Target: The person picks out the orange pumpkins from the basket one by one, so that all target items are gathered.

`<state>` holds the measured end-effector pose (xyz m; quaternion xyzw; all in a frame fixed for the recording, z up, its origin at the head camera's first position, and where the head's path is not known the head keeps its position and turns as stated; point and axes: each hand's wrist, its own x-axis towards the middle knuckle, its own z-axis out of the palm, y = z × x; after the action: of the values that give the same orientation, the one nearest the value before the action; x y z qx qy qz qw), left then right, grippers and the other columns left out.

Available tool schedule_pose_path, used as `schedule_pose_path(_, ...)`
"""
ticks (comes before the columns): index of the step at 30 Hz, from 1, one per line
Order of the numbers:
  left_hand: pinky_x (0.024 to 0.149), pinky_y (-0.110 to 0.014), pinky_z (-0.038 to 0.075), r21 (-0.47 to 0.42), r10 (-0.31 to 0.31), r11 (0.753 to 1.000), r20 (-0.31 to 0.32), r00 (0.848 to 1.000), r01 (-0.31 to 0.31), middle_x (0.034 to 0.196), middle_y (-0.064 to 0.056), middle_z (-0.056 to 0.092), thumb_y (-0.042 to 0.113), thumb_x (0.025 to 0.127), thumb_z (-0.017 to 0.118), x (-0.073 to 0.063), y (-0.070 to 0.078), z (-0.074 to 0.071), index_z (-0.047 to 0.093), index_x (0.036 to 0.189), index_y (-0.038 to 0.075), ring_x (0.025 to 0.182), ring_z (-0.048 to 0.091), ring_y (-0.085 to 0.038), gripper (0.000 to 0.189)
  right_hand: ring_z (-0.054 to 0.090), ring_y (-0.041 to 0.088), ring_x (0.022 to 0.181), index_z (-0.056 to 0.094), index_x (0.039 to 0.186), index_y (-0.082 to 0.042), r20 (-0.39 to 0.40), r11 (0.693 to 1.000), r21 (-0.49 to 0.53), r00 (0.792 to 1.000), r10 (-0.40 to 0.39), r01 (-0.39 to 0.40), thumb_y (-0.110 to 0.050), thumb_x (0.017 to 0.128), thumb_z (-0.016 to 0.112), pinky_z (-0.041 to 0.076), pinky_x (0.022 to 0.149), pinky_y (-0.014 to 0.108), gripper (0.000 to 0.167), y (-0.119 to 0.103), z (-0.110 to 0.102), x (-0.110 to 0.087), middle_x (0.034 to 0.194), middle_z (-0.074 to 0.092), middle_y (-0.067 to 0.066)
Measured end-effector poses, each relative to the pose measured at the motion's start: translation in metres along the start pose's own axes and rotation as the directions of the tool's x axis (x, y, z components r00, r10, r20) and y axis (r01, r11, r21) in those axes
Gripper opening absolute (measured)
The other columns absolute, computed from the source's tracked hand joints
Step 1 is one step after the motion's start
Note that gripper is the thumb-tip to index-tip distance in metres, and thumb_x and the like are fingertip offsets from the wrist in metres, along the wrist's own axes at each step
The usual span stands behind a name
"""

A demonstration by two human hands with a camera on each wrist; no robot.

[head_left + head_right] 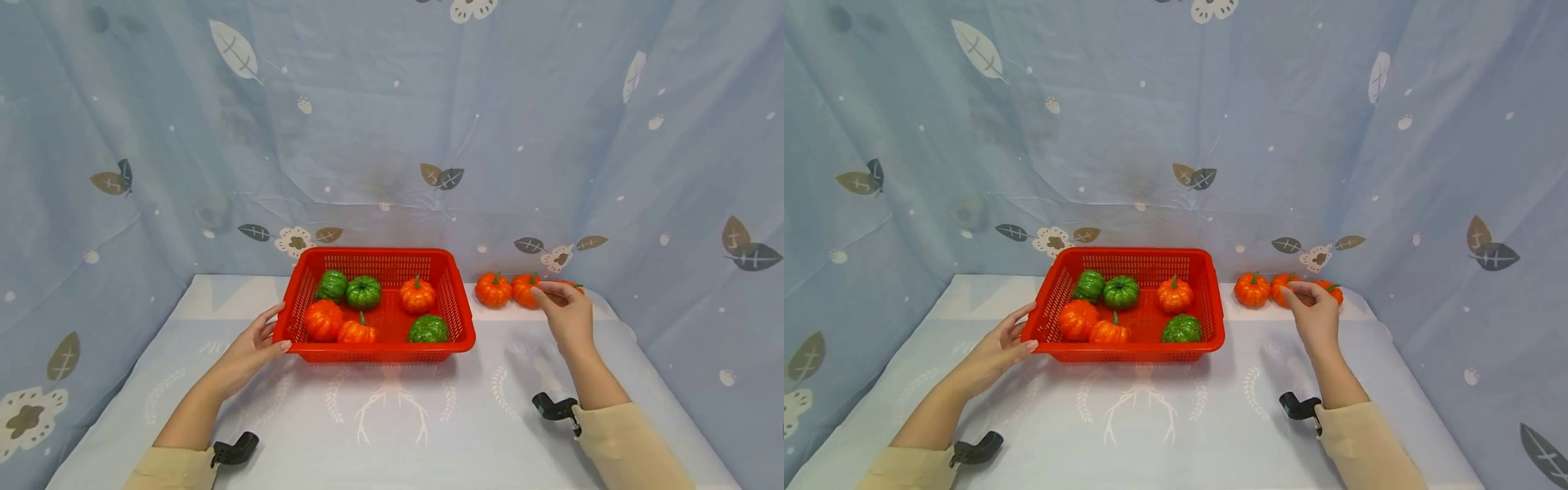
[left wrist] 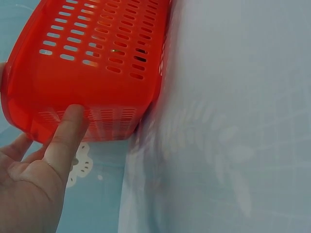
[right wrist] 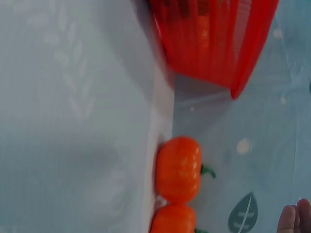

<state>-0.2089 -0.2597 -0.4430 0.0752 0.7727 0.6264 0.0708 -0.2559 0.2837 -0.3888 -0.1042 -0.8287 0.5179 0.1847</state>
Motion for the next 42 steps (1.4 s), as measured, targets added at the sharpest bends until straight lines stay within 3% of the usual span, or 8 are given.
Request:
schedule_pose_path(5, 0.096, -0.038, 0.053, 0.014, -0.006, 1.0, -0.012, 1.0, 0.007, 0.154, -0.026, 0.034, 0.016, 0.095, 0.068, 0.001, 0.0, 0.001, 0.017, 0.16, 0.018, 0.137, 0.04, -0.048, 0.083, 0.056, 0.012, 0.1, 0.066, 0.123, -0.001, 0.085, 0.998, 0.003, 0.994, -0.07, 0.07, -0.038, 0.093, 0.071, 0.048, 0.075, 0.009, 0.048, -0.012, 0.019, -0.012, 0.119, 0.064, 0.013)
schedule_pose_path(10, 0.096, -0.037, 0.052, 0.025, -0.006, 1.0, -0.009, 1.0, 0.006, 0.154, -0.027, 0.033, 0.018, 0.094, 0.068, 0.001, 0.001, 0.0, 0.016, 0.16, 0.017, 0.137, 0.04, -0.048, 0.084, 0.062, 0.014, 0.1, 0.069, 0.118, -0.001, 0.17, 0.988, 0.044, 0.974, -0.151, 0.145, -0.028, 0.093, 0.074, 0.05, 0.076, 0.011, 0.037, -0.021, 0.043, -0.022, 0.116, 0.068, 0.015)
schedule_pose_path(15, 0.096, -0.035, 0.053, 0.016, -0.002, 1.0, -0.005, 1.0, 0.002, 0.154, -0.027, 0.033, 0.017, 0.094, 0.068, 0.002, 0.001, 0.0, 0.016, 0.161, 0.017, 0.137, 0.041, -0.048, 0.084, 0.066, 0.02, 0.103, 0.07, 0.116, -0.001, 0.255, 0.974, 0.114, 0.942, -0.217, 0.194, -0.021, 0.091, 0.075, 0.053, 0.082, 0.017, 0.032, -0.034, 0.066, -0.032, 0.111, 0.07, 0.013)
schedule_pose_path(20, 0.097, -0.037, 0.052, 0.023, -0.001, 1.0, -0.002, 1.0, 0.001, 0.155, -0.027, 0.032, 0.017, 0.095, 0.068, 0.001, 0.002, 0.0, 0.015, 0.161, 0.017, 0.137, 0.04, -0.048, 0.085, 0.066, 0.024, 0.104, 0.071, 0.114, -0.004, 0.322, 0.958, 0.129, 0.903, -0.283, 0.255, -0.025, 0.09, 0.077, 0.055, 0.091, 0.031, 0.033, -0.043, 0.087, -0.039, 0.108, 0.071, 0.008)
schedule_pose_path(26, 0.097, -0.037, 0.052, 0.045, -0.012, 0.999, -0.008, 1.0, 0.013, 0.156, -0.026, 0.031, 0.022, 0.094, 0.07, 0.0, 0.002, -0.001, 0.015, 0.161, 0.018, 0.138, 0.039, -0.047, 0.087, 0.065, 0.023, 0.1, 0.072, 0.112, -0.006, 0.382, 0.94, 0.123, 0.858, -0.342, 0.32, -0.024, 0.089, 0.078, 0.055, 0.09, 0.041, 0.03, -0.054, 0.111, -0.046, 0.106, 0.07, 0.008)
schedule_pose_path(33, 0.097, -0.036, 0.052, 0.033, -0.007, 0.999, -0.003, 1.0, 0.007, 0.156, -0.026, 0.031, 0.019, 0.094, 0.068, 0.001, 0.0, -0.001, 0.014, 0.162, 0.018, 0.138, 0.039, -0.048, 0.086, 0.065, 0.023, 0.107, 0.071, 0.118, -0.015, 0.563, 0.952, 0.053, 0.778, -0.279, 0.302, -0.029, 0.089, 0.078, 0.058, 0.084, 0.037, 0.033, -0.071, 0.135, -0.053, 0.122, 0.065, 0.005)
schedule_pose_path(37, 0.096, -0.034, 0.052, 0.027, 0.002, 1.0, 0.003, 1.0, -0.002, 0.155, -0.027, 0.031, 0.02, 0.094, 0.069, 0.0, 0.0, -0.001, 0.014, 0.162, 0.017, 0.138, 0.039, -0.048, 0.087, 0.065, 0.022, 0.107, 0.071, 0.119, -0.017, 0.643, 0.953, 0.01, 0.728, -0.237, 0.302, -0.03, 0.088, 0.078, 0.058, 0.081, 0.035, 0.034, -0.081, 0.147, -0.054, 0.119, 0.067, 0.003)
schedule_pose_path(42, 0.096, -0.033, 0.052, 0.019, 0.003, 1.0, 0.006, 1.0, -0.003, 0.155, -0.027, 0.031, 0.019, 0.094, 0.068, 0.0, 0.002, -0.001, 0.014, 0.162, 0.017, 0.138, 0.038, -0.048, 0.087, 0.064, 0.021, 0.101, 0.072, 0.118, -0.014, 0.674, 0.948, -0.01, 0.703, -0.228, 0.317, -0.03, 0.088, 0.079, 0.057, 0.077, 0.032, 0.035, -0.087, 0.165, -0.053, 0.111, 0.069, 0.0)
